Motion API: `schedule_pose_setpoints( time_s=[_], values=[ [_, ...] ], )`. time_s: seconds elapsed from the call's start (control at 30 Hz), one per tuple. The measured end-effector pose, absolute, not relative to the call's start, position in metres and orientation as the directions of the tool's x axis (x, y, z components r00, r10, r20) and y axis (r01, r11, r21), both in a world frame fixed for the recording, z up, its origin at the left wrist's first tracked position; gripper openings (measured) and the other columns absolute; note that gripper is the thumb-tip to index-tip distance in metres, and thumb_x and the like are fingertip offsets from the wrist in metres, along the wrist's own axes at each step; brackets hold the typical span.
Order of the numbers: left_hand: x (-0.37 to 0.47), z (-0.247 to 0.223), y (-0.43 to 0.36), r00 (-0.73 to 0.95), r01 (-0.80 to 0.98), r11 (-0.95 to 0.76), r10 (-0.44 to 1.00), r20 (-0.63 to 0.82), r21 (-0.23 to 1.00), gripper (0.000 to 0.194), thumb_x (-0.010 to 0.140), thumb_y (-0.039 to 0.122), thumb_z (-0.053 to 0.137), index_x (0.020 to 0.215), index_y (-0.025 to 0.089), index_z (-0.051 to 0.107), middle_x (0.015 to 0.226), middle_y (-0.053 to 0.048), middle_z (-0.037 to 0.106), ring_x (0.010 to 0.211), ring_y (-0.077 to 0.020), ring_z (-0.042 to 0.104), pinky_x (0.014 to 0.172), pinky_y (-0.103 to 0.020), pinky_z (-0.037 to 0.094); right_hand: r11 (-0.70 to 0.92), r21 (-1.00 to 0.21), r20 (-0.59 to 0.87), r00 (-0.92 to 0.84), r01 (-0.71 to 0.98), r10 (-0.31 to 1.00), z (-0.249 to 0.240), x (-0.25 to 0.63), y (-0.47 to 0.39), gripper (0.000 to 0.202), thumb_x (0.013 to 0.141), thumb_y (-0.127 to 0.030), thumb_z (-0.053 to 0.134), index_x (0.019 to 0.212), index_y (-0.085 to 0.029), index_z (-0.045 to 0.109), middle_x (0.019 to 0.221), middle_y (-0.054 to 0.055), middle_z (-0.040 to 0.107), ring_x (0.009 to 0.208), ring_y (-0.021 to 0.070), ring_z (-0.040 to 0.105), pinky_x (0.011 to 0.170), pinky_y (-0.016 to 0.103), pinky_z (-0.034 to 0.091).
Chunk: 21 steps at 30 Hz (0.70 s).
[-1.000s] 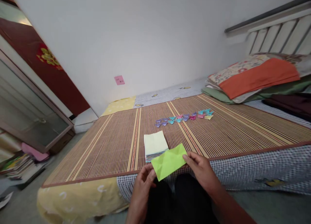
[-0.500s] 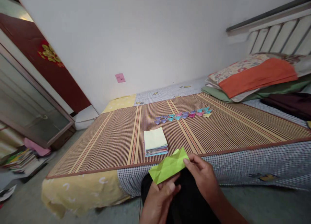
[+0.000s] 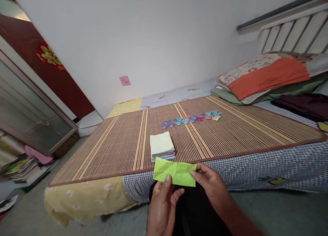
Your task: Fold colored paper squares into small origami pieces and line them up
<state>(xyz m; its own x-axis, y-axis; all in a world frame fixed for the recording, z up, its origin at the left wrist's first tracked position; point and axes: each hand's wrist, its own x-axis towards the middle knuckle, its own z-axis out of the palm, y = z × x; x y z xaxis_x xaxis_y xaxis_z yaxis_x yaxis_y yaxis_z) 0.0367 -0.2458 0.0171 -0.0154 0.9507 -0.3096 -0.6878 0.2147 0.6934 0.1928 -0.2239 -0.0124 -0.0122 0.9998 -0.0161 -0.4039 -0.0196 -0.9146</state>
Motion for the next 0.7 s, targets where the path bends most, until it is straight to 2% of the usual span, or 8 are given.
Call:
schedule_pose_setpoints(
  time_s=[0.1, 0.2, 0.27, 0.37, 0.47, 0.53, 0.6, 0.7],
  values=[
    [0.033, 0.017, -0.243, 0.012, -0.725, 0.254, 0.934, -0.356, 0.640, 0.036, 0.066, 0.023, 0.095, 0.095, 0.015, 0.075, 0.103, -0.009, 0.078, 0.087, -0.0181, 0.073, 0.063, -0.023, 0.059, 0.005, -0.921, 0.016, -0.025, -0.390, 1.000, -0.011, 0.196, -0.227, 0.027, 0.078, -0.044, 0.081, 0.084, -0.021, 0.068, 0.086, 0.005, 0.076, 0.083, 0.0247, 0.072, 0.078, 0.036, 0.057],
    [0.030, 0.014, -0.242, 0.073, -0.697, 0.324, 0.920, -0.386, 0.640, 0.032, 0.068, 0.024, 0.094, 0.094, 0.014, 0.077, 0.097, -0.008, 0.078, 0.078, -0.0152, 0.071, 0.059, -0.021, 0.056, 0.024, -0.940, 0.031, -0.016, -0.341, 0.999, -0.008, 0.199, -0.228, 0.020, 0.079, -0.038, 0.078, 0.084, -0.021, 0.069, 0.082, 0.003, 0.073, 0.078, 0.0215, 0.069, 0.076, 0.033, 0.056],
    [0.030, 0.012, -0.245, 0.136, -0.651, 0.368, 0.917, -0.375, 0.664, 0.027, 0.074, 0.026, 0.090, 0.096, 0.015, 0.078, 0.098, -0.008, 0.078, 0.082, -0.0160, 0.071, 0.063, -0.022, 0.056, 0.072, -0.951, 0.080, -0.014, -0.301, 0.997, -0.005, 0.199, -0.229, 0.012, 0.079, -0.031, 0.076, 0.081, -0.021, 0.069, 0.080, 0.002, 0.071, 0.079, 0.0203, 0.068, 0.076, 0.031, 0.055],
    [0.032, 0.011, -0.251, 0.282, -0.582, 0.447, 0.895, -0.347, 0.679, 0.028, 0.082, 0.026, 0.083, 0.107, 0.017, 0.078, 0.113, -0.011, 0.077, 0.096, -0.0197, 0.070, 0.074, -0.028, 0.058, 0.147, -0.951, 0.166, -0.047, -0.273, 0.985, -0.004, 0.197, -0.229, 0.007, 0.079, -0.025, 0.072, 0.075, -0.021, 0.069, 0.083, 0.003, 0.069, 0.082, 0.0198, 0.067, 0.076, 0.029, 0.055],
    [0.036, 0.010, -0.255, 0.408, -0.545, 0.516, 0.852, -0.329, 0.661, 0.034, 0.082, 0.027, 0.083, 0.113, 0.016, 0.077, 0.109, -0.012, 0.077, 0.086, -0.0184, 0.071, 0.073, -0.027, 0.056, 0.171, -0.945, 0.204, -0.092, -0.280, 0.975, -0.007, 0.194, -0.230, 0.009, 0.081, -0.027, 0.071, 0.075, -0.021, 0.068, 0.093, 0.005, 0.072, 0.084, 0.0203, 0.068, 0.074, 0.029, 0.056],
    [0.036, 0.008, -0.255, 0.384, -0.530, 0.458, 0.880, -0.280, 0.714, 0.035, 0.079, 0.029, 0.085, 0.109, 0.014, 0.078, 0.099, -0.012, 0.079, 0.078, -0.0173, 0.071, 0.071, -0.026, 0.054, 0.168, -0.947, 0.197, -0.084, -0.274, 0.977, -0.009, 0.195, -0.230, 0.010, 0.083, -0.030, 0.072, 0.089, -0.022, 0.072, 0.105, 0.007, 0.074, 0.094, 0.0220, 0.070, 0.084, 0.033, 0.057],
    [0.035, 0.006, -0.252, 0.255, -0.482, 0.306, 0.945, -0.202, 0.821, 0.032, 0.076, 0.031, 0.087, 0.101, 0.013, 0.078, 0.093, -0.011, 0.079, 0.076, -0.0189, 0.072, 0.071, -0.026, 0.054, 0.137, -0.955, 0.152, -0.039, -0.265, 0.988, -0.008, 0.198, -0.230, 0.027, 0.086, -0.036, 0.072, 0.110, -0.024, 0.072, 0.116, 0.009, 0.075, 0.105, 0.0243, 0.070, 0.095, 0.037, 0.054],
    [0.033, 0.003, -0.247, 0.048, -0.341, 0.096, 0.995, -0.085, 0.935, 0.029, 0.073, 0.033, 0.089, 0.090, 0.015, 0.075, 0.090, -0.009, 0.080, 0.078, -0.0210, 0.073, 0.071, -0.027, 0.054, 0.034, -0.950, 0.062, -0.080, -0.311, 0.995, -0.006, 0.200, -0.231, 0.042, 0.092, -0.051, 0.065, 0.124, -0.023, 0.067, 0.115, 0.013, 0.076, 0.104, 0.0269, 0.073, 0.095, 0.043, 0.055]
  ],
)
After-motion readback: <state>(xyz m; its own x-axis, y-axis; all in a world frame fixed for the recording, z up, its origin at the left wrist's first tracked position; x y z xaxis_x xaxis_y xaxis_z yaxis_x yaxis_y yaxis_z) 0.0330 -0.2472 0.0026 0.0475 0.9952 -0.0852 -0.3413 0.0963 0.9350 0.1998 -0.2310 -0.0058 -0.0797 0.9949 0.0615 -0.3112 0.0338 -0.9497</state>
